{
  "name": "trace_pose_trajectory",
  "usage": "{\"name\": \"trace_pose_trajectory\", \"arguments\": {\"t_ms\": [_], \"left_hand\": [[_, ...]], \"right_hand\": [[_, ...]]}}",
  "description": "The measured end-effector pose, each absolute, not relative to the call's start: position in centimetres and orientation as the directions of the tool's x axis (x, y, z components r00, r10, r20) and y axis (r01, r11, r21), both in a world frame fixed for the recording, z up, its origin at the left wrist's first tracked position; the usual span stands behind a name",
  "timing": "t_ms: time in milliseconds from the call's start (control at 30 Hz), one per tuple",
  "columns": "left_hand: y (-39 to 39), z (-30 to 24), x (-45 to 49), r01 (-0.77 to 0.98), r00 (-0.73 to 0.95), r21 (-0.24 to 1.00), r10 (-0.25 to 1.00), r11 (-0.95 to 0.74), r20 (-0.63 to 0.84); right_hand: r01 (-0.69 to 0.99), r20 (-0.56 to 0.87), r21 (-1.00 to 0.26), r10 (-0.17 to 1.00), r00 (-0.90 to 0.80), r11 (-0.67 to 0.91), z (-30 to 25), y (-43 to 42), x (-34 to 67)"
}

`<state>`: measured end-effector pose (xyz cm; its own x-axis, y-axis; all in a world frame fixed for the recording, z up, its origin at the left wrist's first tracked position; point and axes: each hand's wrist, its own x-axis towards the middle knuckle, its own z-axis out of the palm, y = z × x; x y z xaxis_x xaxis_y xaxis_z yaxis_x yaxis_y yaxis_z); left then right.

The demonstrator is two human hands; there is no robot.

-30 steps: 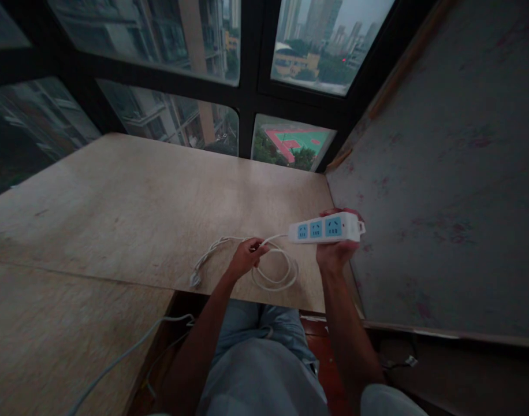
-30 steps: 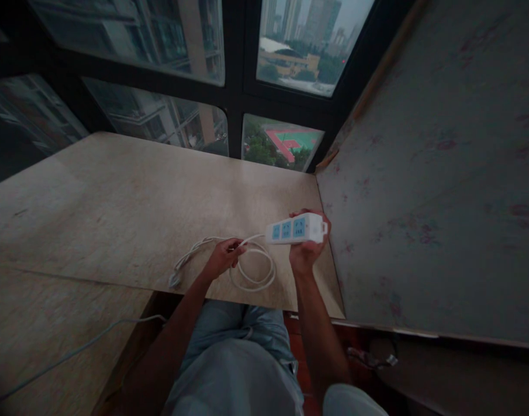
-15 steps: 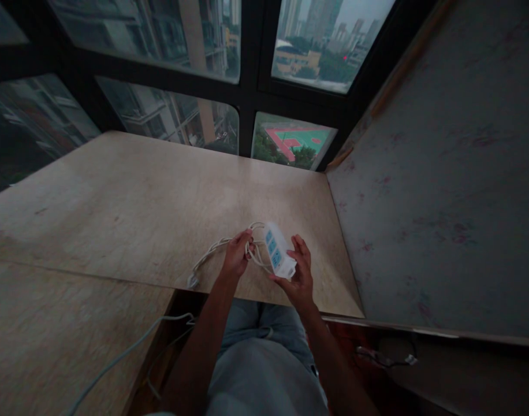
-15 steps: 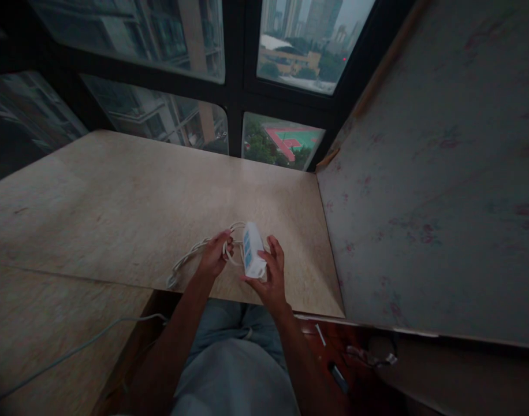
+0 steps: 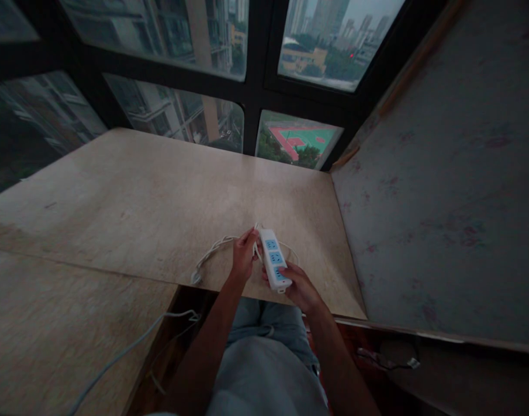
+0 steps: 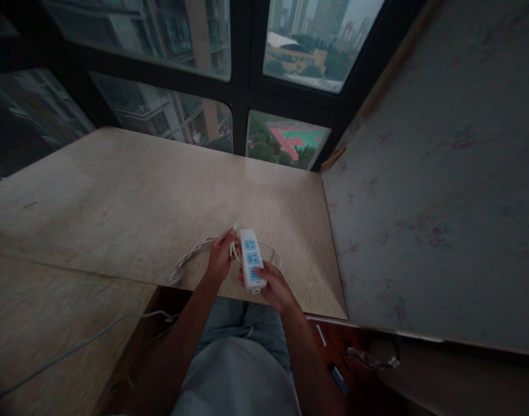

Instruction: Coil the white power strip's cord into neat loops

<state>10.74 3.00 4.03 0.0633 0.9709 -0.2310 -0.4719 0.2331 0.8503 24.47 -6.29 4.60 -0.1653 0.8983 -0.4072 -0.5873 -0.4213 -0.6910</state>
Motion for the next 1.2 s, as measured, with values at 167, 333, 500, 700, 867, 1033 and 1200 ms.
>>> {"name": "trace_pose_trajectory", "arguments": {"t_ms": [167,333,500,700,867,1033,1200], "left_hand": [[2.9,4.4,10.4,-0.341,0.07,0.914,0.975,0.222,-0.211],[2.8,4.5,10.6,-0.229,0.163,0.955,0.975,0.187,-0.152],[2.6,4.9,10.8,-0.242,0.073,0.957,0.987,0.157,-0.144],[2.7,4.8,10.7,-0.266,0.12,0.942,0.977,0.203,-0.177],[2.3,5.2,11.1,-0.209,0.19,0.967,0.976,0.149,-0.11],[2.4,5.2,10.6,-0.205,0.145,0.968,0.982,0.148,-0.119],[2.6,4.8,10.2,-0.18,0.1,0.979,0.992,0.094,-0.077]], "right_hand": [[-0.71,-0.388,-0.534,0.879,-0.277,-0.46,4.3,-6.1,24.8],[-0.799,-0.33,-0.5,0.927,-0.181,-0.334,4.3,-5.3,24.4],[-0.804,-0.267,-0.551,0.96,-0.085,-0.224,4.9,-5.3,23.8],[-0.841,-0.29,-0.501,0.955,-0.056,-0.202,4.1,-5.9,24.0],[-0.887,-0.3,-0.403,0.948,-0.106,-0.227,4.0,-5.5,23.6],[-0.871,-0.267,-0.435,0.956,-0.12,-0.23,3.8,-5.8,23.6],[-0.875,-0.193,-0.431,0.969,-0.151,-0.222,3.5,-6.7,24.7]]}}
